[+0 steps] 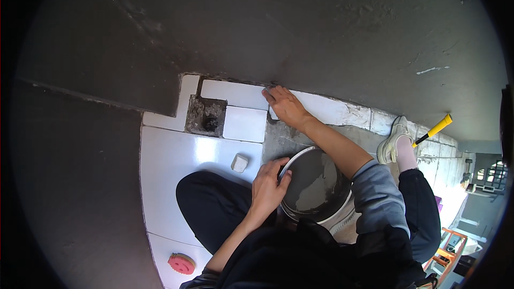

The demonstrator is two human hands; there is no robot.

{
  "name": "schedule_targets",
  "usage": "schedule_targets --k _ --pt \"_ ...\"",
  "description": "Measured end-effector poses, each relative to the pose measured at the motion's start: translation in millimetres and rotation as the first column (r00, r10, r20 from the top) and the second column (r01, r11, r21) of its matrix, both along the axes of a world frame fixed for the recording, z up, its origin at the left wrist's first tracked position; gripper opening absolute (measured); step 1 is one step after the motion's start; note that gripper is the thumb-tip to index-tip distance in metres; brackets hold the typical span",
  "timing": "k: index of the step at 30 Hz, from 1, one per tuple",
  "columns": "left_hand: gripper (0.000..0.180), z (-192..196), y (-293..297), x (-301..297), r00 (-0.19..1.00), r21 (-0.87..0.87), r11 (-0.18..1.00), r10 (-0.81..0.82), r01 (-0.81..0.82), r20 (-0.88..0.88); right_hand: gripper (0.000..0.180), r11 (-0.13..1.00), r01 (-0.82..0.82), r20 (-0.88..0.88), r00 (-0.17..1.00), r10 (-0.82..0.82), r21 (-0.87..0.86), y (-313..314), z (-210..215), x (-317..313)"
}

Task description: The person dips a cloth into a bowl of water and rubs the edges of the floor tiles. The person then dips a white block into the water and rubs it along the tiles.

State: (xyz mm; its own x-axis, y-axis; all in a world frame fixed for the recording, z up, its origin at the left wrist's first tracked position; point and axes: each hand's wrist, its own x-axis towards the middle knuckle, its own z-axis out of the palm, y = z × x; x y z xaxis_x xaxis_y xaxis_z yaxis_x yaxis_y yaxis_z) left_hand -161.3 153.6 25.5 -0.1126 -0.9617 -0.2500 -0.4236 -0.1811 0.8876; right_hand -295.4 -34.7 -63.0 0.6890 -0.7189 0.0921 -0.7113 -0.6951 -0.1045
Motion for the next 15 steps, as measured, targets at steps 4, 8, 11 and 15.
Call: schedule_targets --k 4,8,11,15 --pt "0.028 -3.1 2.0 -0.9 0.999 -0.081 0.996 0.027 -0.025 0.021 0.048 0.992 0.009 -0.008 1.0 -0.008 0.122 -0.9 4.7 -2.8" --pt "0.028 -0.5 1.4 -0.8 1.0 -0.064 0.998 0.02 -0.019 0.021 0.049 0.997 0.004 0.038 0.999 -0.007 0.076 -0.1 0.6 -9.6" --pt "0.029 2.1 0.1 1.5 1.0 0.017 1.0 -0.006 0.006 -0.005 0.046 0.998 0.012 0.024 1.0 -0.013 0.054 2.2 2.2 -11.8" --pt "0.03 6.3 -1.2 0.4 1.0 0.049 0.999 -0.01 0.011 -0.014 0.049 0.993 0.063 0.028 0.997 -0.066 0.103 3.2 -5.0 -33.0"
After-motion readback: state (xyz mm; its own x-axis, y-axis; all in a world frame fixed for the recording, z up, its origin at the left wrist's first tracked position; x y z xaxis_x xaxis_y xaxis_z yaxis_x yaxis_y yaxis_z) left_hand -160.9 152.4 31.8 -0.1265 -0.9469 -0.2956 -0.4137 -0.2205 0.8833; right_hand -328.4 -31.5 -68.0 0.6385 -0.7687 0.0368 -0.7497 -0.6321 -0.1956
